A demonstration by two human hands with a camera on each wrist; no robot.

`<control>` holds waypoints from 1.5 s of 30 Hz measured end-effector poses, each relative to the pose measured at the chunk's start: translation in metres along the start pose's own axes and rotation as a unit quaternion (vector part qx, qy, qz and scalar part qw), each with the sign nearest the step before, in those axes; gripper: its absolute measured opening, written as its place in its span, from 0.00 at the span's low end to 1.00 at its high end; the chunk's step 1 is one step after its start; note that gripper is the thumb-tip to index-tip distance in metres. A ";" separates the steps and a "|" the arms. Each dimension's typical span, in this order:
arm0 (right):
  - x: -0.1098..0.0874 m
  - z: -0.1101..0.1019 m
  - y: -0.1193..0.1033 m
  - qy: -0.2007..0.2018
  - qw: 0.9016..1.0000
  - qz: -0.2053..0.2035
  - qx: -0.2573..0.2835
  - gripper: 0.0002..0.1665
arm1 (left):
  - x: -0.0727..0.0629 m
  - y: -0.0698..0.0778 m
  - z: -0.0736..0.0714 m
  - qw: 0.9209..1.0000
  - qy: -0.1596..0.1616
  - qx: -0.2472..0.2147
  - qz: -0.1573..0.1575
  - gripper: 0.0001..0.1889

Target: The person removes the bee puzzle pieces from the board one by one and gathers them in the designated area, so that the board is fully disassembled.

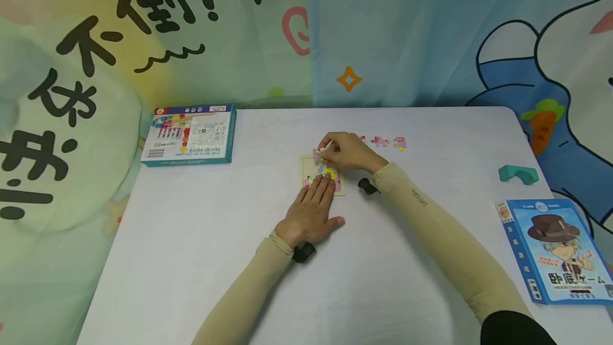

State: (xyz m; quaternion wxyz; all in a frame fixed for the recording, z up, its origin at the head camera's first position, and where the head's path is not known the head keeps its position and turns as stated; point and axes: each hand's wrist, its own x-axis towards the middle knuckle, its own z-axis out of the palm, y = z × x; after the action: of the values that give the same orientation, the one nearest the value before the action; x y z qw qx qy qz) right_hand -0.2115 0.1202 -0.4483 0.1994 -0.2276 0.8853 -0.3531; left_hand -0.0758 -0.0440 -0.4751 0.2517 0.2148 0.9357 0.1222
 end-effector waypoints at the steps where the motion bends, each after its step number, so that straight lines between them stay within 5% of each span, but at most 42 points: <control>1: -0.003 -0.002 0.003 0.006 1.000 -0.001 -0.002 0.15 | 0.000 0.000 0.001 1.000 0.001 0.000 0.000 0.48; 13: -0.031 -0.018 0.043 0.061 0.997 0.051 0.004 0.17 | -0.005 0.002 0.000 1.000 0.005 -0.010 -0.002 0.49; 25: -0.053 -0.031 0.072 0.037 0.989 0.106 0.093 0.20 | -0.010 0.004 -0.002 1.000 0.016 -0.011 0.002 0.47; 45: -0.060 -0.026 0.073 0.067 0.994 0.079 -0.026 0.19 | -0.002 0.003 0.002 1.000 0.011 -0.006 0.000 0.49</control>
State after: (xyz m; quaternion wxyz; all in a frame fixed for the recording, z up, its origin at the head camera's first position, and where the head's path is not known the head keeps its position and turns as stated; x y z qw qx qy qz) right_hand -0.1947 0.2141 -0.4712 0.1606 -0.1373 0.9210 -0.3272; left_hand -0.0727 -0.0420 -0.4751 0.2426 0.2117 0.9378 0.1298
